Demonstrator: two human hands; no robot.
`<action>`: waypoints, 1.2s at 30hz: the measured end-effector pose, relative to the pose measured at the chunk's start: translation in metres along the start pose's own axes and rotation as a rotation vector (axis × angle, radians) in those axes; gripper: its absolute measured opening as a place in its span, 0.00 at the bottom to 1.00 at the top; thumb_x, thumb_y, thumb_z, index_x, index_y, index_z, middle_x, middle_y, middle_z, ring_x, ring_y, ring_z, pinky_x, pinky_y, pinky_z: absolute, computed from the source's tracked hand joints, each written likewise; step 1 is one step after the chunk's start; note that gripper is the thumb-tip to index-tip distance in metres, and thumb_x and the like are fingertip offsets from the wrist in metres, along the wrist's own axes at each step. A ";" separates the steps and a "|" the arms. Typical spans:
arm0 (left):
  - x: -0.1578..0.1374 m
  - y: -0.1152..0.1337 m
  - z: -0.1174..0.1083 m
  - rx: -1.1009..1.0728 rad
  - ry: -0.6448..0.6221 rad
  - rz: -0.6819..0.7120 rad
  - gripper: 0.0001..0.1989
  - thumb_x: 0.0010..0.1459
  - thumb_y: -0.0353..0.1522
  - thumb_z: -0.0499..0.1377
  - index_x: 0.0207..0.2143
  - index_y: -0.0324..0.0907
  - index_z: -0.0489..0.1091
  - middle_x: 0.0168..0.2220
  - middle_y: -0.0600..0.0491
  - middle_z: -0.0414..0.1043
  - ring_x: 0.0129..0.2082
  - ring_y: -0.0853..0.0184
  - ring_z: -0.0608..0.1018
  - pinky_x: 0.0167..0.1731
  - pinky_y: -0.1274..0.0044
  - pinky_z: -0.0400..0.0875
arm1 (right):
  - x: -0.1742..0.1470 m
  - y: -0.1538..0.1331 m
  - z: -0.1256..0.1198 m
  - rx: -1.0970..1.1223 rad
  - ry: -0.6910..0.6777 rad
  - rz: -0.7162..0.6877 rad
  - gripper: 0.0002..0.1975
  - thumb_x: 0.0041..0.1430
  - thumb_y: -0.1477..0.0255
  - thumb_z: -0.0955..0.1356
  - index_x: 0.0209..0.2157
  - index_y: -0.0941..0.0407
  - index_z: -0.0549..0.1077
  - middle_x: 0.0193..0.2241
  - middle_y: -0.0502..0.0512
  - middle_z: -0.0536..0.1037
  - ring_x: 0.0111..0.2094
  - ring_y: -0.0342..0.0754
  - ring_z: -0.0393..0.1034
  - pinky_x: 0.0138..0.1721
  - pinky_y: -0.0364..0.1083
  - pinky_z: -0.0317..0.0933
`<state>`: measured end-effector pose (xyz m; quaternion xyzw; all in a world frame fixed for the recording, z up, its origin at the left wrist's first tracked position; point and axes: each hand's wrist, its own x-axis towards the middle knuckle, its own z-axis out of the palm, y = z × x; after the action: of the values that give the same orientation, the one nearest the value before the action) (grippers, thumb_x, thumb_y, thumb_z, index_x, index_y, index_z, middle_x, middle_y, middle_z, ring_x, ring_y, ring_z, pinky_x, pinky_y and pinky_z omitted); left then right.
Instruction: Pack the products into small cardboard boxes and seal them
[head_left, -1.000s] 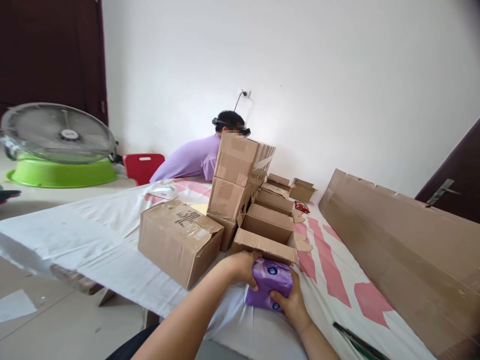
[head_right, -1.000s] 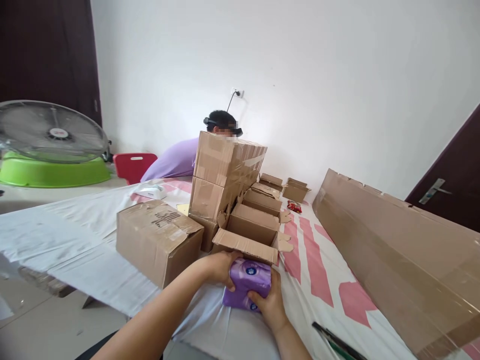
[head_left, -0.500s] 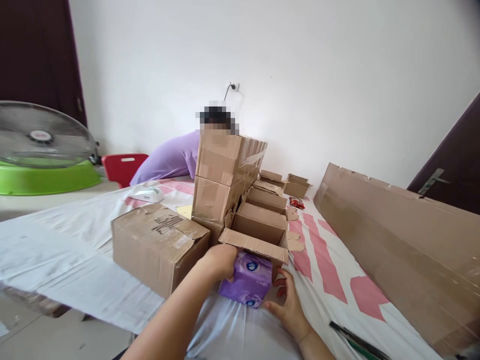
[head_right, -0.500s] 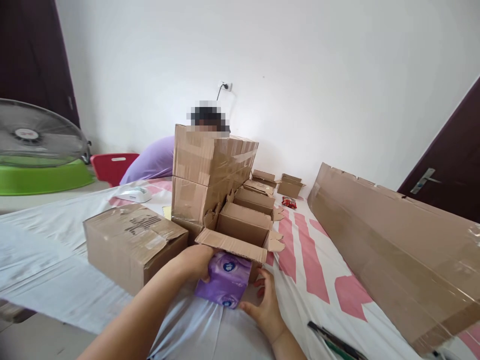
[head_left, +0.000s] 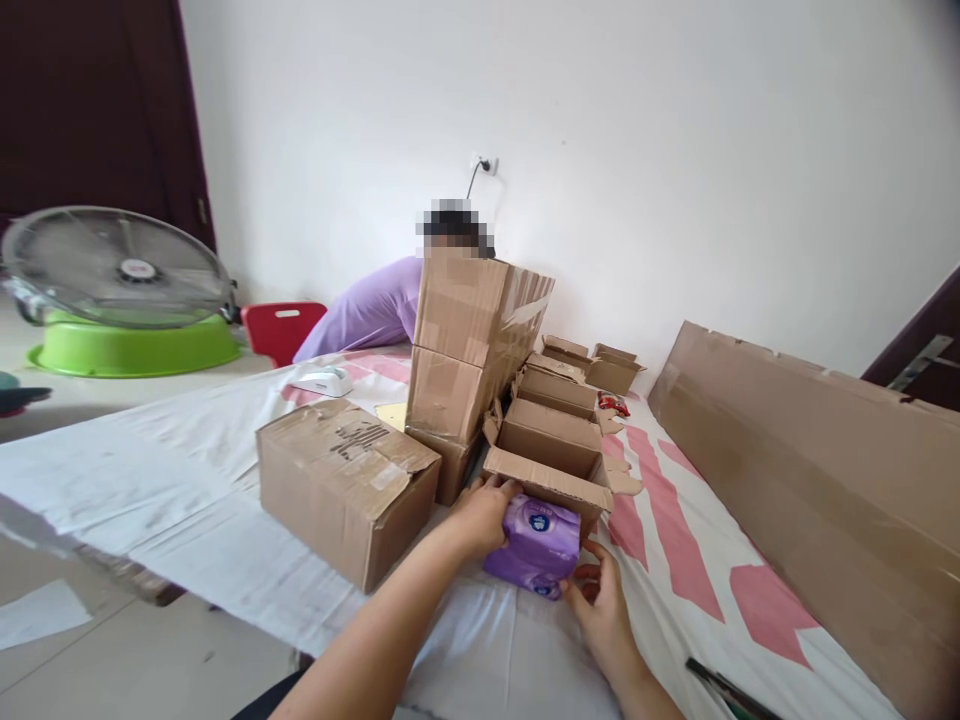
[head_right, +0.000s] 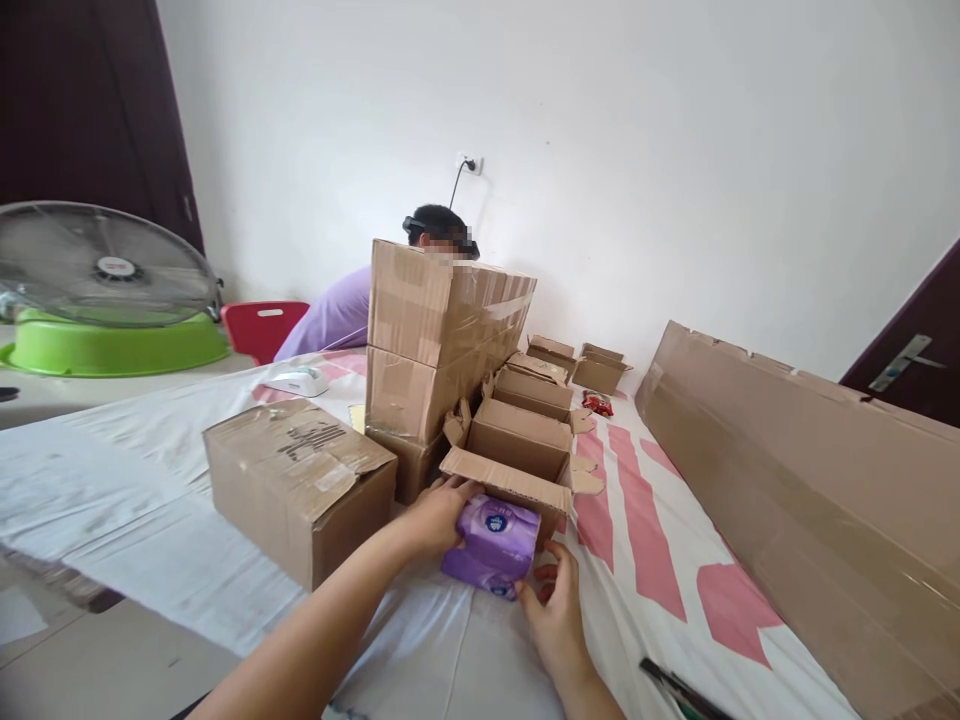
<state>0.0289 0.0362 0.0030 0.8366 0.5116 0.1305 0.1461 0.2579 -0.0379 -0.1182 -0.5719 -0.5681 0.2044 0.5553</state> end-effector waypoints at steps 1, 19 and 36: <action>0.002 -0.001 0.002 -0.002 0.003 0.000 0.39 0.40 0.30 0.67 0.57 0.47 0.64 0.58 0.44 0.65 0.57 0.48 0.68 0.54 0.63 0.66 | 0.000 0.001 0.000 -0.002 0.004 0.016 0.29 0.50 0.60 0.72 0.51 0.54 0.63 0.46 0.60 0.71 0.36 0.52 0.70 0.33 0.50 0.68; -0.002 0.040 0.006 0.052 -0.065 -0.139 0.45 0.42 0.37 0.69 0.61 0.41 0.55 0.55 0.37 0.63 0.51 0.47 0.74 0.47 0.65 0.70 | -0.002 -0.027 -0.008 -0.005 -0.109 -0.013 0.16 0.53 0.55 0.71 0.30 0.54 0.68 0.26 0.51 0.72 0.27 0.49 0.67 0.29 0.46 0.63; 0.017 0.025 0.019 0.015 0.081 -0.197 0.39 0.48 0.39 0.66 0.60 0.45 0.53 0.55 0.42 0.60 0.54 0.51 0.72 0.49 0.68 0.66 | 0.002 -0.006 -0.012 -0.020 -0.090 0.068 0.13 0.59 0.58 0.65 0.34 0.54 0.69 0.29 0.53 0.75 0.31 0.50 0.70 0.35 0.48 0.64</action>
<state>0.0640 0.0383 -0.0033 0.7772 0.5980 0.1456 0.1312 0.2664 -0.0425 -0.1083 -0.5869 -0.5747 0.2429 0.5161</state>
